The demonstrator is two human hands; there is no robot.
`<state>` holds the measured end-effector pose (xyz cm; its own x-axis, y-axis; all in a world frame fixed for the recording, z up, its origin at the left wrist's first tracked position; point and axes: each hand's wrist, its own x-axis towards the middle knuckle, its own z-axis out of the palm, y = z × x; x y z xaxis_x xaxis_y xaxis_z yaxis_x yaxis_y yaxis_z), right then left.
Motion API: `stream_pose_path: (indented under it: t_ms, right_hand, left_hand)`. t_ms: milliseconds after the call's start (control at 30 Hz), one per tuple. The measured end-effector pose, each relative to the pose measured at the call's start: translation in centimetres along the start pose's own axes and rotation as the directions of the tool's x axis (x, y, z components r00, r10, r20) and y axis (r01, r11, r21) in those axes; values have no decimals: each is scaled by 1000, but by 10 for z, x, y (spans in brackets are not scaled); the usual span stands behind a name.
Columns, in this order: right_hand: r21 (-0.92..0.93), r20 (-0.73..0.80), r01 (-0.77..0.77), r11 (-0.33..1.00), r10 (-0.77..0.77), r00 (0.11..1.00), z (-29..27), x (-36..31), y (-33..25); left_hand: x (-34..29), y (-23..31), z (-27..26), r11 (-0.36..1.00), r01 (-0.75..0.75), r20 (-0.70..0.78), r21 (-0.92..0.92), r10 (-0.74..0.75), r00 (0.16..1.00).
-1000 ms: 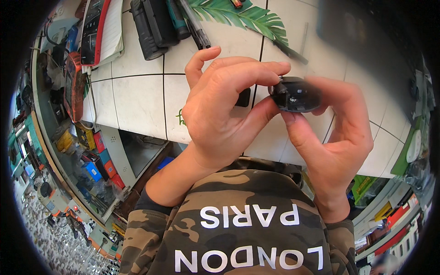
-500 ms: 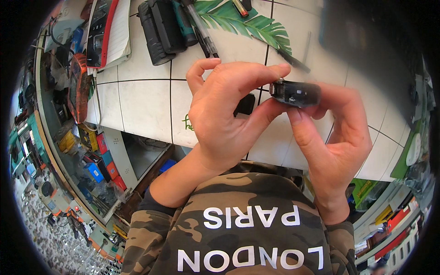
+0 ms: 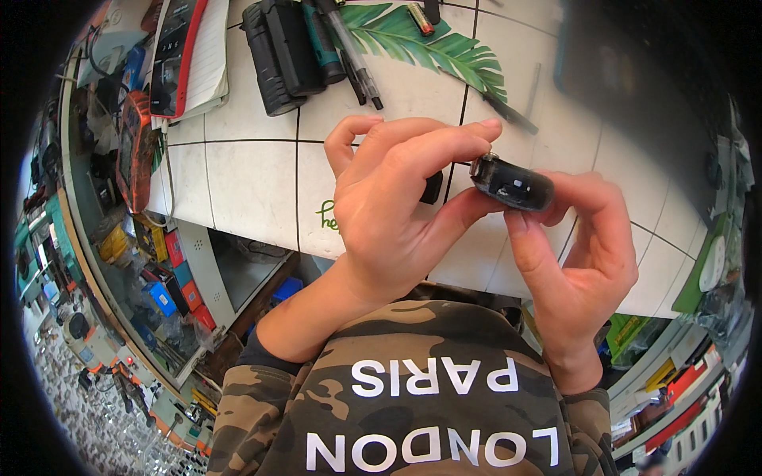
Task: The person uses a yellow-handled screwdriver to pry open a black car key fob, then removes the internal circuit board and battery. They continue to separate the fob casing and extract the metal key blade, leaving the components separated on the counter.
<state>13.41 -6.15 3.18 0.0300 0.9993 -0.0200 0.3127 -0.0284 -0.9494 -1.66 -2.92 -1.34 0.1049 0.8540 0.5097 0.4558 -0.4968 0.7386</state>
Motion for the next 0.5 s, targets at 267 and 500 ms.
stream_pose_path:
  t_ms: [267, 500]
  right_hand:
    - [-3, 27, 19, 1000, -19, 999, 1, -2, 0]
    - [-5, 29, 60, 998, -60, 998, 4, -3, -1]
  left_hand:
    - [-3, 0, -10, 999, -28, 63, 43, 25, 998]
    - [-7, 0, -12, 999, 11, 42, 37, -13, 999]
